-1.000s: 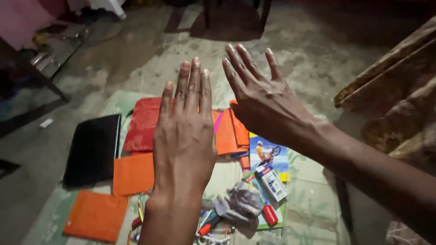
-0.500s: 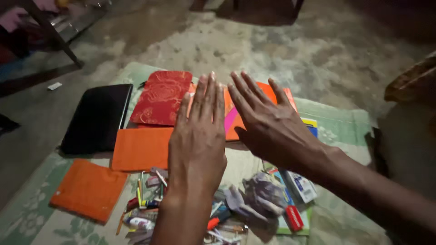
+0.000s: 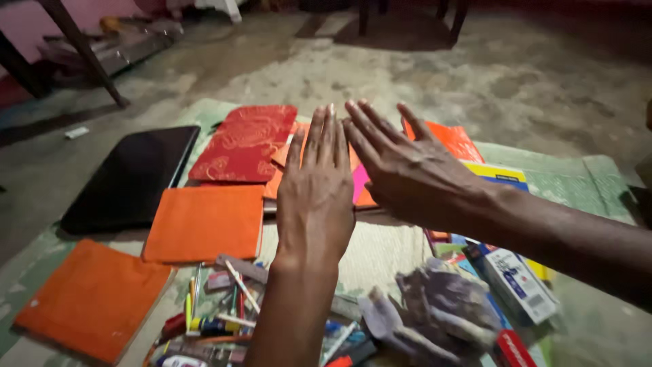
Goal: The person wipes the covers of several notebooks with a cloth, then stacks them on a nearby surface. The person handles the notebooks one at a time, wiping each cover before placing it on the stack.
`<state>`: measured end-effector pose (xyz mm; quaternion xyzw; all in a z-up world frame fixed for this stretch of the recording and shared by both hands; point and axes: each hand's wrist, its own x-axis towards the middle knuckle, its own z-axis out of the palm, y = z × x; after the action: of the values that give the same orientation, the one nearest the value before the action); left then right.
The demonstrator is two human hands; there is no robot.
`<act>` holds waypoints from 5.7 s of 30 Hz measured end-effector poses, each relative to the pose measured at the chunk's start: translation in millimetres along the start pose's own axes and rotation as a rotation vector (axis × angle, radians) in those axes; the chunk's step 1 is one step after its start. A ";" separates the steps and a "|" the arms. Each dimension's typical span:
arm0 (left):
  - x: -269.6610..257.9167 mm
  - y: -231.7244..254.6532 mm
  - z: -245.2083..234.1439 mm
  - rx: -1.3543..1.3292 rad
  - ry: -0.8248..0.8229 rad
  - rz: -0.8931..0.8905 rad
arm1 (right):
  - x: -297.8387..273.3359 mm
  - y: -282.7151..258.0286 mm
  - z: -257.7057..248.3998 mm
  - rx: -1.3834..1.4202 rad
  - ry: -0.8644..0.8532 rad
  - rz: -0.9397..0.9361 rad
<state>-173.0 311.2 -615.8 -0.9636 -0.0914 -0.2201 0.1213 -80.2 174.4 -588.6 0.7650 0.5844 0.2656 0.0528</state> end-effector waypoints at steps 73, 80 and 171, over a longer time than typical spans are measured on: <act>-102.1 -19.0 408.7 -0.254 -0.151 -0.410 | -4.5 -90.5 399.4 0.210 -0.041 0.072; -96.9 -5.8 390.0 -1.096 -0.323 -0.707 | -57.6 -86.5 328.6 0.035 -0.043 -0.109; -193.9 32.4 126.9 -2.653 0.131 -1.140 | -83.4 -42.4 118.0 0.638 0.075 0.504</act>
<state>-286.5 291.3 -819.5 -0.1855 -0.1826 -0.2017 -0.9442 -76.5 137.7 -734.7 0.8520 0.4332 0.1033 -0.2751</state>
